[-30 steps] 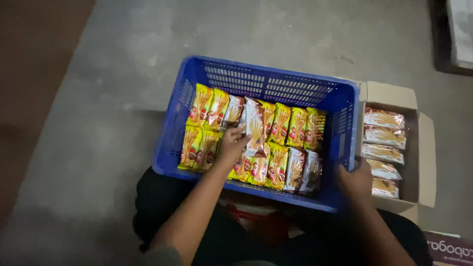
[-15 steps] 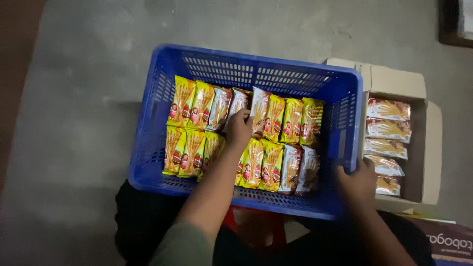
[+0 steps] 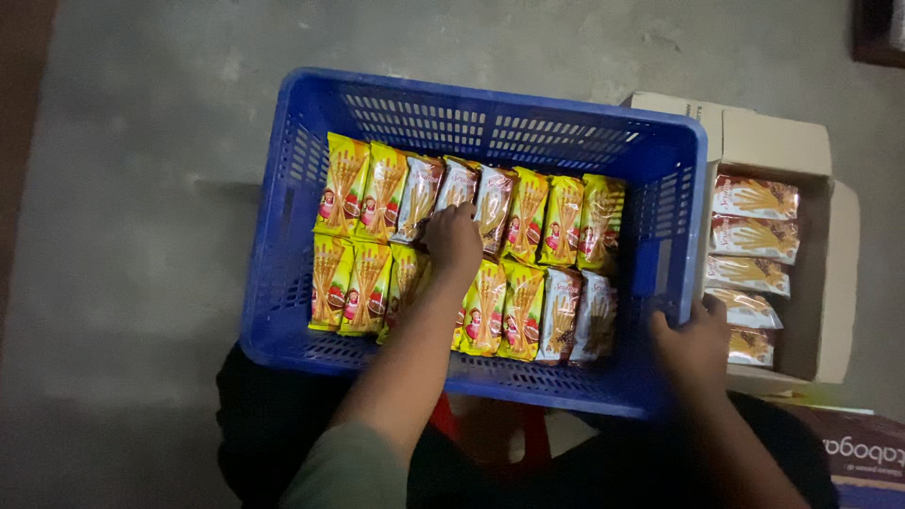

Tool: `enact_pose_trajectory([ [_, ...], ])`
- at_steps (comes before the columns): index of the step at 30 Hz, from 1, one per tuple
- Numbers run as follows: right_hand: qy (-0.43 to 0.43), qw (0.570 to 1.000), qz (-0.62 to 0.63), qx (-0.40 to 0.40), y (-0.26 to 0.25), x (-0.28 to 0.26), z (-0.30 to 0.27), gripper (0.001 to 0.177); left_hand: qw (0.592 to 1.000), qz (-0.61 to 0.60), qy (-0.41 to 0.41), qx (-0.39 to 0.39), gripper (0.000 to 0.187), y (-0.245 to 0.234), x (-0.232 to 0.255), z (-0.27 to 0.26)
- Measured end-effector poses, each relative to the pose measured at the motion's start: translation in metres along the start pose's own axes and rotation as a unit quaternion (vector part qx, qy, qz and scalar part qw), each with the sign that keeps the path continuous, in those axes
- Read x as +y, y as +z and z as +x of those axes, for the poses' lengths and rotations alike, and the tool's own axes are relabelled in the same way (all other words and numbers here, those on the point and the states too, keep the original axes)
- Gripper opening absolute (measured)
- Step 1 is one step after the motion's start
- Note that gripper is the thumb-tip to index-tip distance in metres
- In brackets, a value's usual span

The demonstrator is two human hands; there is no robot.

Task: The person transfers individually wrapped snack packets from a cardboard box into a blue plastic basket. They arrange the packets in neat rows, alternating between yellow and brown packages, and continue until the basket is full.

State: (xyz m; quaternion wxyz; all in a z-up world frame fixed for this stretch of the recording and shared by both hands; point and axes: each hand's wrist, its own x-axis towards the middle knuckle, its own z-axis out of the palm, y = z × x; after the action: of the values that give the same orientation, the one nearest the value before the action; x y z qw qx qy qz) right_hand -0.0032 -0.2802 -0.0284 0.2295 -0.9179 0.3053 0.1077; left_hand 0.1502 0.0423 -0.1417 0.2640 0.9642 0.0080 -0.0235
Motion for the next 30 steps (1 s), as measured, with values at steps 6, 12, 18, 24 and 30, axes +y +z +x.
enact_pose_trajectory([
  [6, 0.014, 1.000, -0.001, -0.007, 0.001, 0.002, 0.003, 0.055, 0.999, 0.004, -0.032, -0.024, 0.021, -0.022, 0.014, -0.010],
  [12, 0.018, 1.000, -0.014, 0.008, -0.001, -0.005, -0.003, 0.058, 0.990, -0.018, 0.015, -0.140, 0.060, -0.065, 0.043, -0.023],
  [18, 0.012, 1.000, 0.002, 0.000, -0.009, -0.013, -0.010, 0.052, 0.968, 0.139, 0.025, -0.208, 0.065, -0.036, 0.036, -0.027],
  [24, -0.018, 1.000, 0.021, 0.004, -0.001, -0.005, -0.001, 0.053, 0.966, 0.129, 0.014, -0.222, 0.066, -0.042, 0.039, -0.029],
  [30, 0.002, 1.000, 0.002, 0.011, -0.008, -0.014, -0.010, 0.053, 0.966, 0.131, 0.014, -0.223, 0.068, -0.023, 0.027, -0.025],
])
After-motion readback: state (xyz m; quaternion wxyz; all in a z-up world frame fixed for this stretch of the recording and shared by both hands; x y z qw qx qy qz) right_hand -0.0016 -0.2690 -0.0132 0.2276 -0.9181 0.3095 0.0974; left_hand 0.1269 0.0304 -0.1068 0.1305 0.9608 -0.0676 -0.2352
